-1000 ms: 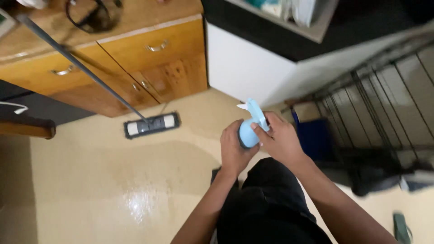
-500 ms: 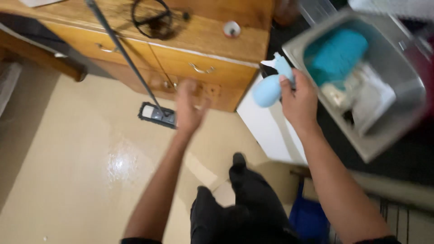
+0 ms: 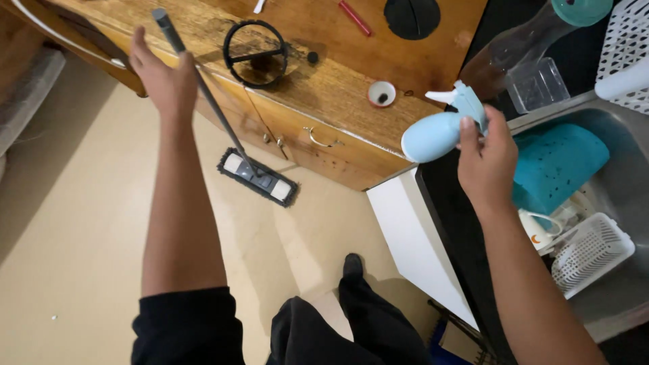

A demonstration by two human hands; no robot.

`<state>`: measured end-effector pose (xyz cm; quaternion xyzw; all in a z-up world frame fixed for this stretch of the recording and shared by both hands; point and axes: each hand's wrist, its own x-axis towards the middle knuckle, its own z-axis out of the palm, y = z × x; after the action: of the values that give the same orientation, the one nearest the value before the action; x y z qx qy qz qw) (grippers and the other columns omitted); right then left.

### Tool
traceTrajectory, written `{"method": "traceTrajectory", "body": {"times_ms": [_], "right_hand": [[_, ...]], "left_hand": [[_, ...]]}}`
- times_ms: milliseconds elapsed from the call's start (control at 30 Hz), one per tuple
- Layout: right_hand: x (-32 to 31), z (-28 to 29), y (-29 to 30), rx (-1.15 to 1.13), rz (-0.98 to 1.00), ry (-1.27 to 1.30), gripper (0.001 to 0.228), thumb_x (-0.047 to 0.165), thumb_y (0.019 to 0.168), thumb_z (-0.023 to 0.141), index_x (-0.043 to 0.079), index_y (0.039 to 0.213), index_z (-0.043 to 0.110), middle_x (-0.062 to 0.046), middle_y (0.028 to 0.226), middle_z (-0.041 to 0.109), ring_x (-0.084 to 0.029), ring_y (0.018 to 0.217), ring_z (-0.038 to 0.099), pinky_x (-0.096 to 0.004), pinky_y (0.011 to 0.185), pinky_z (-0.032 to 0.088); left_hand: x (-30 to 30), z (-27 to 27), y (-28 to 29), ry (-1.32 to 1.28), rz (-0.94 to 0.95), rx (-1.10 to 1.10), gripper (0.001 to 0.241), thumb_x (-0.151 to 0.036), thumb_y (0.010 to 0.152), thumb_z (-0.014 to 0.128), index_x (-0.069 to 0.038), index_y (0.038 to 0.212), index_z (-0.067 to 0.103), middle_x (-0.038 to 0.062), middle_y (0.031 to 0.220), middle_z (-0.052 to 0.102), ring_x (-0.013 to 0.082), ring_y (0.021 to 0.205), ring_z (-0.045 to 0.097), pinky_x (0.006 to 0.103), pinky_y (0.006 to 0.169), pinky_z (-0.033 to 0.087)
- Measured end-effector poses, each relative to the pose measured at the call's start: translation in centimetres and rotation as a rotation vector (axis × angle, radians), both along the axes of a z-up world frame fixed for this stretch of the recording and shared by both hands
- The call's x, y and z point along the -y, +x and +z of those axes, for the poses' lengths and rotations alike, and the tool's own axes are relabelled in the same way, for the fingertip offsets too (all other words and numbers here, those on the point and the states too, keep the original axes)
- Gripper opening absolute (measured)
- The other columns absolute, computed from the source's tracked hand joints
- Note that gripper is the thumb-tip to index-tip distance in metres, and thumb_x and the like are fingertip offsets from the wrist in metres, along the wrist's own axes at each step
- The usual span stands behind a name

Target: Mopping the floor using a spray bottle and a flat mop.

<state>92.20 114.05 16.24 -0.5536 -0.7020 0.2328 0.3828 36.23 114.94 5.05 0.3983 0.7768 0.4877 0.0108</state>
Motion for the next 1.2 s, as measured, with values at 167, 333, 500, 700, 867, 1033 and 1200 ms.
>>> {"method": "traceTrajectory", "body": {"times_ms": [167,333,500,700,867,1033,1200], "right_hand": [[4.0,0.2,3.0,-0.085,0.054,0.039,0.064,0.013,0.111,0.069,-0.005,0.160,0.033,-0.018,0.150,0.052,-0.016,0.107,0.063,-0.030,0.083,0.059],[12.6,-1.9,5.3,-0.126,-0.053,-0.091,0.054,0.008,0.105,0.066,-0.003,0.152,0.041,-0.014,0.143,0.060,-0.012,0.092,0.064,-0.027,0.077,0.056],[21.7,-5.3,3.6,0.096,-0.078,-0.226,0.045,0.011,0.095,0.069,0.001,0.137,0.056,-0.008,0.124,0.070,-0.012,0.082,0.065,-0.027,0.074,0.054],[30.8,-7.0,-2.2,-0.005,0.051,-0.607,0.046,0.024,0.096,0.064,0.006,0.138,0.056,-0.005,0.124,0.071,-0.010,0.091,0.069,-0.027,0.076,0.059],[38.6,-10.4,-7.3,-0.327,0.028,-0.826,0.046,0.030,0.100,0.053,0.008,0.140,0.052,-0.005,0.132,0.065,-0.014,0.090,0.070,-0.030,0.077,0.059],[46.6,-13.1,-12.8,-0.458,0.015,-0.920,0.048,0.037,0.103,0.047,0.009,0.141,0.052,-0.006,0.135,0.063,-0.017,0.090,0.069,-0.033,0.078,0.059],[55.4,-12.0,-16.6,-0.286,0.029,-0.994,0.050,0.040,0.100,0.050,0.012,0.140,0.052,-0.004,0.132,0.064,-0.015,0.090,0.071,-0.031,0.080,0.059]], "left_hand": [[-2.9,-1.3,-3.6,-0.172,-0.048,-0.241,0.081,-0.007,0.096,0.073,-0.011,0.163,0.028,0.024,0.164,0.030,0.0427,0.147,0.037,0.0518,0.118,0.037],[-2.3,-0.4,-2.7,-0.335,-0.015,-0.654,0.067,-0.005,0.098,0.073,-0.013,0.157,0.041,0.016,0.152,0.049,0.0369,0.133,0.050,0.0509,0.102,0.047],[1.2,1.8,1.3,-0.164,-0.047,-0.744,0.044,-0.018,0.100,0.080,-0.015,0.133,0.052,0.010,0.119,0.066,0.0323,0.103,0.065,0.0470,0.079,0.056],[11.3,-1.1,8.7,0.057,-0.307,-0.064,0.049,-0.004,0.088,0.062,-0.012,0.136,0.052,0.013,0.102,0.072,0.0361,0.096,0.070,0.0481,0.082,0.056],[27.1,-3.1,17.0,-0.115,-0.558,0.121,0.021,-0.023,0.088,0.079,-0.008,0.098,0.068,0.016,0.100,0.074,0.0365,0.095,0.069,0.0468,0.081,0.054],[43.2,-7.3,21.4,0.034,-0.403,0.161,0.034,-0.029,0.089,0.084,-0.006,0.090,0.058,0.022,0.107,0.064,0.0369,0.095,0.063,0.0435,0.079,0.052],[55.7,-7.2,22.6,-0.532,-0.359,0.683,0.034,-0.033,0.091,0.077,-0.011,0.105,0.056,0.019,0.087,0.060,0.0366,0.079,0.057,0.0445,0.073,0.049]]}}
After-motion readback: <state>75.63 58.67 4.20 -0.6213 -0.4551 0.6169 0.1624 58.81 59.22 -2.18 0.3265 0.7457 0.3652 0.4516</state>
